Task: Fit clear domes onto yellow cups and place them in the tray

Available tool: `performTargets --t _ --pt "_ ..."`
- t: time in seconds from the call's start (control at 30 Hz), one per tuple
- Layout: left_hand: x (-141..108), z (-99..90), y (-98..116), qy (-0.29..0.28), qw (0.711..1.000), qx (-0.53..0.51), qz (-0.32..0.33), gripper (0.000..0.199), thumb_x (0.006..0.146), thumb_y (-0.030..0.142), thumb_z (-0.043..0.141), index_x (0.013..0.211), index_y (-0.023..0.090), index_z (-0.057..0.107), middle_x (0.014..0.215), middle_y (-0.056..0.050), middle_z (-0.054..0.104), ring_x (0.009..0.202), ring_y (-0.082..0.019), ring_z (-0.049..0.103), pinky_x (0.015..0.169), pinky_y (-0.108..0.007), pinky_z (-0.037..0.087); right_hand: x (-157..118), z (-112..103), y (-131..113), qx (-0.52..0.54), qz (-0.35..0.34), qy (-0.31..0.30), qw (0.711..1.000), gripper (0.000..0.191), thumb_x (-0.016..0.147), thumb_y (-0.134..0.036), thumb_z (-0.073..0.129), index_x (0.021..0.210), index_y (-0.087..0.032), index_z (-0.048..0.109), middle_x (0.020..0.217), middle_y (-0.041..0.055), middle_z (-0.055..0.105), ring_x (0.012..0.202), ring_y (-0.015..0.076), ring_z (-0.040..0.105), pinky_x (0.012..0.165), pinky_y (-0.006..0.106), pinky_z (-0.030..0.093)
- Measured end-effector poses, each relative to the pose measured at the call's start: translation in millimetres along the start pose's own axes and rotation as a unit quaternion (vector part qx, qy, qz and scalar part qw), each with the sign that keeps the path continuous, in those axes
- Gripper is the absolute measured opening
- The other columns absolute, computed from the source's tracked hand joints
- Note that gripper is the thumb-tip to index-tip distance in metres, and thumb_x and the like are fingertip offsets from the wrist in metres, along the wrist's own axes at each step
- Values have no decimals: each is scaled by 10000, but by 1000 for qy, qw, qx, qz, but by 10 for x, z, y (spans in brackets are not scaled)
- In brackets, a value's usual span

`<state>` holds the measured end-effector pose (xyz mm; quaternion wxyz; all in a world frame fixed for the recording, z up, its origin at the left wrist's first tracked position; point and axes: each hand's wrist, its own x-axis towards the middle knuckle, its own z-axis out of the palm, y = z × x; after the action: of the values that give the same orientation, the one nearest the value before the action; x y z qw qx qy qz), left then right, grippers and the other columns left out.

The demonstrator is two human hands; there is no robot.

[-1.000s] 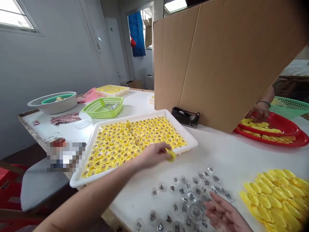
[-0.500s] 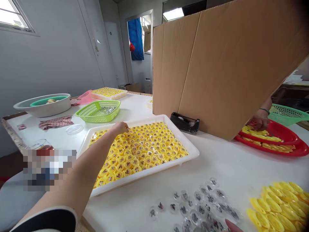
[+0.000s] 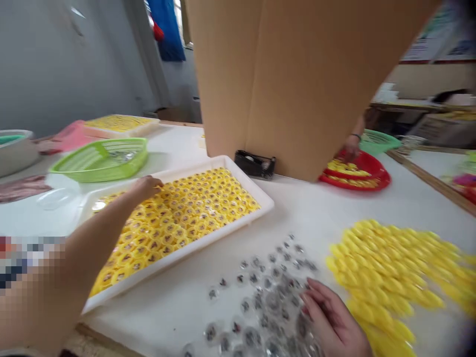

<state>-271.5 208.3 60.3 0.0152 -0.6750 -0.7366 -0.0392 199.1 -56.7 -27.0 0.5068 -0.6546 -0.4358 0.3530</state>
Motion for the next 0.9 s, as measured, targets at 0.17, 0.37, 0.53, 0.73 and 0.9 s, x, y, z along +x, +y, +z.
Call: performTargets --t 0.17,0.37,0.53,0.73,0.9 --pt "-49 -119 106 33 999 -4 20 511 810 527 413 1092 175 653 802 -10 600 771 -134 544 829 -247 401 221 -300 -296 -254 -135 -9 958 229 877 -329 489 984 -190 637 922 70 666 844 190 633 751 280 506" --pt "-681 -430 1014 144 977 -92 129 396 806 457 466 1095 257 648 1041 1 619 715 -107 573 794 -260 457 671 -408 -593 -537 -141 -125 822 266 843 -42 426 978 -142 631 961 107 622 906 204 596 737 276 422" --pt "-1514 -349 1897 93 902 -234 352 288 838 398 497 974 227 684 992 -55 663 908 -195 615 840 -304 486 777 -254 -512 -567 -118 -168 798 168 808 -41 502 884 -113 633 902 125 606 816 202 594 676 271 386" --pt "-1867 -46 2583 -52 880 -290 373 255 831 288 523 1019 197 670 1017 -71 660 898 -199 621 822 -312 494 551 -265 -522 -559 -116 -156 806 164 851 -115 469 924 -104 616 941 152 595 890 253 590 734 319 395" --pt "-1858 9 3127 -108 871 -307 368 278 804 246 536 1044 188 664 998 -58 663 813 -177 618 728 -269 497 159 -340 -553 -513 -131 -165 832 162 812 -152 528 968 -160 573 945 85 587 846 216 586 705 293 410"
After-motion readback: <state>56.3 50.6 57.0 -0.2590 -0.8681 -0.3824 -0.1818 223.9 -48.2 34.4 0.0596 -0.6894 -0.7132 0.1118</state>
